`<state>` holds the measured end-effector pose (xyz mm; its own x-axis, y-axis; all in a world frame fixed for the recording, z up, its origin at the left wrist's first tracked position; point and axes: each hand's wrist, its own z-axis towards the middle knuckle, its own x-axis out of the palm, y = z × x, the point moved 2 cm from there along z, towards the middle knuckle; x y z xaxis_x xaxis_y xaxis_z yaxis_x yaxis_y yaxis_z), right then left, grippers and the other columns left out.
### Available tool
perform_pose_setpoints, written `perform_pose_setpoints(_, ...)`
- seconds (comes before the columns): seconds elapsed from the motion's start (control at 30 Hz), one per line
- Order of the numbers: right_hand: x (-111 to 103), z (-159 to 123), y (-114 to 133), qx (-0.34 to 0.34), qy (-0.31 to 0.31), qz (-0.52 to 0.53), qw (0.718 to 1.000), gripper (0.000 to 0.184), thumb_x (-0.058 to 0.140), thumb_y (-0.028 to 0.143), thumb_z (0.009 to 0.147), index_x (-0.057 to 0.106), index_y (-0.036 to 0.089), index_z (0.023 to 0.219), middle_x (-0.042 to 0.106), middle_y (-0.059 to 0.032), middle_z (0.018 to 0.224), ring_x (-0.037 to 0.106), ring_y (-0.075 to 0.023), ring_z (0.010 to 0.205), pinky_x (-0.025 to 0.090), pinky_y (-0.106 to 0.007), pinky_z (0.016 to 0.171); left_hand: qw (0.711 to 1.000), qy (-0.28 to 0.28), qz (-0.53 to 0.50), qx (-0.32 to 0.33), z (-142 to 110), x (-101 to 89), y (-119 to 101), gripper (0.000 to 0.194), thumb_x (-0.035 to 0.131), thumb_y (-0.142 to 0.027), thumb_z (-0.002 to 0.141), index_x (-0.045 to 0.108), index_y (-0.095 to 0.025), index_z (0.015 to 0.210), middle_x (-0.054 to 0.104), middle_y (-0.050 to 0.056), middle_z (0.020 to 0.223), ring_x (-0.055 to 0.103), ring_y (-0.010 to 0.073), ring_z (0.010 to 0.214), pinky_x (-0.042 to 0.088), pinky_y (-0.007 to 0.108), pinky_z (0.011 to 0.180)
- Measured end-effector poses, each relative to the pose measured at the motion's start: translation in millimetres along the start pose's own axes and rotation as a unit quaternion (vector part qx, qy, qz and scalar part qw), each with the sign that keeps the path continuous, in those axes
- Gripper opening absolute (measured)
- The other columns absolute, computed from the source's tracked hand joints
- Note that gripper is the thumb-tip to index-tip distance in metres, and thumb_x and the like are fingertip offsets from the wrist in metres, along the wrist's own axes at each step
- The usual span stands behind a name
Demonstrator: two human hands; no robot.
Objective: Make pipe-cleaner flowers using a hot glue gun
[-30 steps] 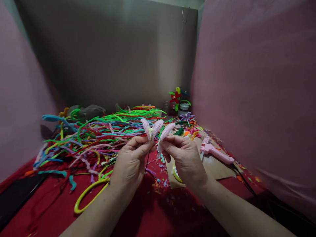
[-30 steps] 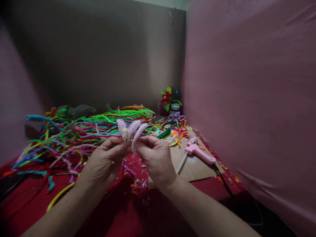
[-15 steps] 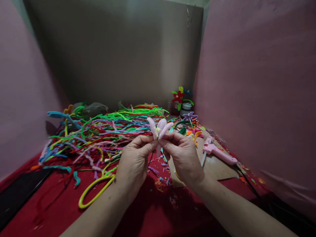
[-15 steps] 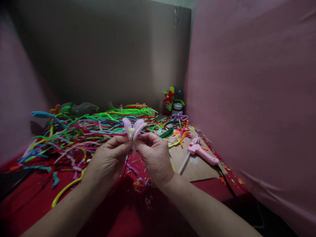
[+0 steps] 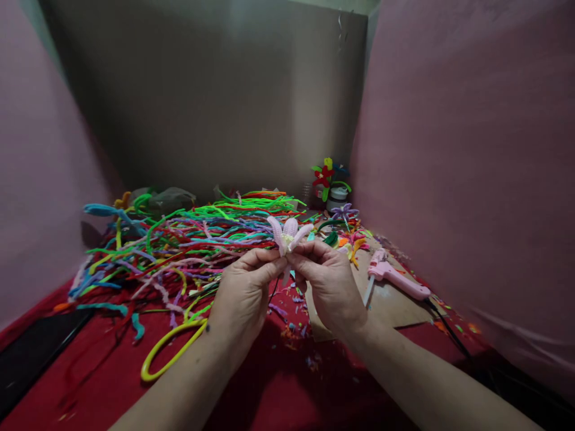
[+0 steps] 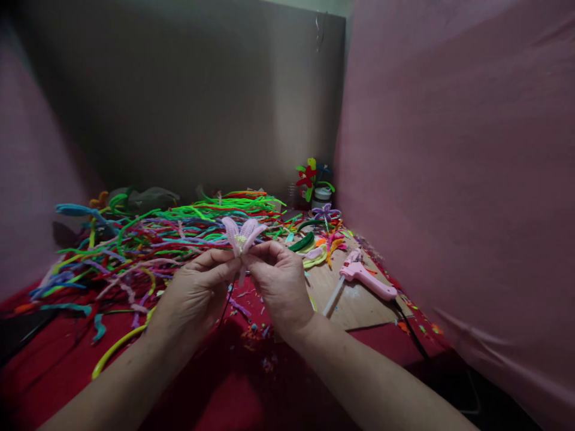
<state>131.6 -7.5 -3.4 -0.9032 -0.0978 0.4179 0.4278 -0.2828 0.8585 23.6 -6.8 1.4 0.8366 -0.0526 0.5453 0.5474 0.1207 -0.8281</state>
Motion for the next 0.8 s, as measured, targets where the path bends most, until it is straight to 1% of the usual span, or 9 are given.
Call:
perform_pose_setpoints(0.1,-1.4,1.3,-1.4,0.026,-0.005,0.029,0.999,0.014,0.072,0.023,0.064,0.061,0.016,0.068,0.052,0.0054,0.054,0.038,-0.0045,0.040,0.027,-0.020,0.037,1.000,0.004,0.001,-0.002,-0.2,0.0,-0.7,0.014,0.076,-0.007,0.050,0.066,-0.013,0.058,0.065,0.000,0.058,0.057,0.0094,0.060,0.044,0.020,0.063)
perform_pose_setpoints(0.2,-3.1,2.5,-3.1,0.062,0.010,0.046,0.997,0.015,0.074,0.023,0.062,0.065,0.016,0.071,0.051,0.0054,0.051,0.035,-0.0041,0.038,0.024,-0.020,0.036,1.000,0.007,0.006,-0.006,-0.4,-0.7,-1.3,0.014,0.076,-0.007,0.049,0.066,-0.013,0.056,0.065,0.000,0.058,0.058,0.0102,0.060,0.045,0.022,0.065)
perform_pose_setpoints(0.3,-5.5,2.9,-4.5,0.097,0.022,0.052,0.994,0.014,0.074,0.024,0.060,0.070,0.015,0.071,0.050,0.0047,0.049,0.029,-0.0039,0.040,0.019,-0.021,0.038,1.000,0.008,0.019,-0.009,-1.7,-0.5,-2.6,0.014,0.076,-0.007,0.049,0.066,-0.013,0.056,0.064,0.000,0.057,0.057,0.0104,0.059,0.045,0.023,0.065)
perform_pose_setpoints(0.37,-6.4,2.6,-4.4,0.104,0.025,0.063,0.992,0.013,0.074,0.024,0.060,0.071,0.016,0.071,0.051,0.0041,0.051,0.028,-0.0045,0.043,0.017,-0.022,0.041,1.000,0.006,0.029,-0.006,-3.9,0.8,-4.1,0.013,0.076,-0.008,0.049,0.066,-0.014,0.057,0.064,0.000,0.057,0.057,0.0106,0.058,0.044,0.023,0.064)
perform_pose_setpoints(0.53,-5.0,1.3,-2.0,0.056,0.044,0.076,0.995,0.008,0.072,0.024,0.064,0.071,0.018,0.069,0.051,0.0037,0.057,0.029,-0.0060,0.049,0.019,-0.024,0.047,0.999,0.011,0.035,0.007,-10.8,6.2,-8.0,0.010,0.075,-0.014,0.056,0.069,-0.014,0.064,0.065,0.000,0.062,0.055,0.0094,0.062,0.044,0.020,0.064)
perform_pose_setpoints(0.63,-5.2,0.8,-1.7,0.039,0.054,0.074,0.995,0.006,0.071,0.024,0.066,0.071,0.019,0.069,0.050,0.0035,0.059,0.030,-0.0064,0.050,0.020,-0.024,0.048,1.000,0.010,0.025,-0.003,-10.0,5.9,-9.3,0.013,0.077,-0.014,0.054,0.069,-0.013,0.065,0.065,0.000,0.062,0.055,0.0088,0.061,0.043,0.019,0.062)
perform_pose_setpoints(0.73,-7.3,0.3,-1.1,0.027,0.062,0.055,0.996,0.006,0.071,0.025,0.067,0.071,0.019,0.068,0.050,0.0030,0.061,0.031,-0.0064,0.051,0.023,-0.024,0.048,0.998,0.027,0.030,-0.050,-5.5,1.7,-9.5,0.014,0.078,-0.014,0.053,0.068,-0.012,0.062,0.063,0.001,0.058,0.054,0.0086,0.056,0.042,0.018,0.058)
perform_pose_setpoints(0.8,-8.9,0.2,0.1,0.015,0.070,0.042,0.997,0.005,0.072,0.025,0.066,0.071,0.020,0.066,0.052,0.0028,0.061,0.035,-0.0069,0.052,0.027,-0.023,0.050,0.994,0.050,0.034,-0.088,-2.5,-2.2,-9.4,0.015,0.079,-0.014,0.052,0.067,-0.012,0.060,0.062,0.001,0.056,0.054,0.0086,0.053,0.042,0.019,0.055)
